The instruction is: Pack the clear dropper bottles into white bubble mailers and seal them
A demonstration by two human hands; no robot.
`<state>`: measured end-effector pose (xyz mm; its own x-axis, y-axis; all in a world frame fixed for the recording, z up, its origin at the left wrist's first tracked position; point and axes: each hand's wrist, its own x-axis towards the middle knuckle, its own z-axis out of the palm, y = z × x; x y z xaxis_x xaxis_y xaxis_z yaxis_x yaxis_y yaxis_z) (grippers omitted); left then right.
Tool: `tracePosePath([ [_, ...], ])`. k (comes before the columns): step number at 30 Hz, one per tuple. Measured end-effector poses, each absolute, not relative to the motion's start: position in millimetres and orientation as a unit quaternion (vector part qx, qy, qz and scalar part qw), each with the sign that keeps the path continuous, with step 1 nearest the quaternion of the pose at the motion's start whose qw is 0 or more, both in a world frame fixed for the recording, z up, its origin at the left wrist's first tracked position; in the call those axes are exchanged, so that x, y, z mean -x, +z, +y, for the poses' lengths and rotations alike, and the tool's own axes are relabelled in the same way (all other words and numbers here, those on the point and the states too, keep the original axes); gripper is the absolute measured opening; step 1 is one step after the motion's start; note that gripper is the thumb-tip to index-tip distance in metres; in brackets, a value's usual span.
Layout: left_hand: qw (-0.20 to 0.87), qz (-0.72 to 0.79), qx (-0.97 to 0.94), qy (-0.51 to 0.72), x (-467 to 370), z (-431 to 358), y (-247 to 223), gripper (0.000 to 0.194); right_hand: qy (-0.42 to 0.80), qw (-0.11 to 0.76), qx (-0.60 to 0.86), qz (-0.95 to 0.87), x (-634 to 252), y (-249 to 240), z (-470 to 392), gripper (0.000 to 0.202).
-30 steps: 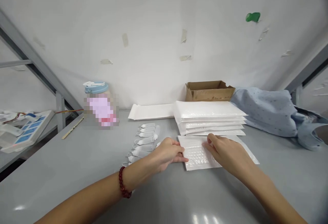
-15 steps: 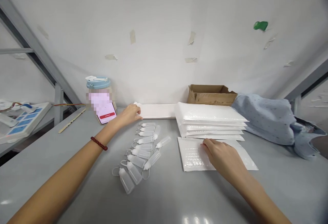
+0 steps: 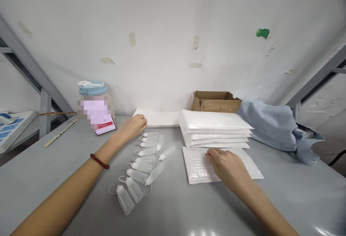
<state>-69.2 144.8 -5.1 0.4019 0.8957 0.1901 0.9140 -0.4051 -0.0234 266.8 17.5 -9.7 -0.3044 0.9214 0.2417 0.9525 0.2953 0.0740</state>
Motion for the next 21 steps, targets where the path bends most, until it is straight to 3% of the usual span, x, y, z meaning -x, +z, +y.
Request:
tracePosePath([
  [3, 0.127, -0.539, 0.825, -0.111, 65, 137, -4, 0.014, -0.087, 0.096, 0.583, -0.802, -268, -10, 17, 0.03],
  [11, 0.302, -0.538, 0.727, -0.302, 98, 91, 13, 0.01, -0.021, 0.172, 0.558, -0.811, -264, -10, 14, 0.029],
  [21, 0.323, -0.431, 0.672, -0.508, 81, 32, 27, 0.01, 0.299, 0.338, 0.563, -0.692, -255, 6, 9, 0.047],
])
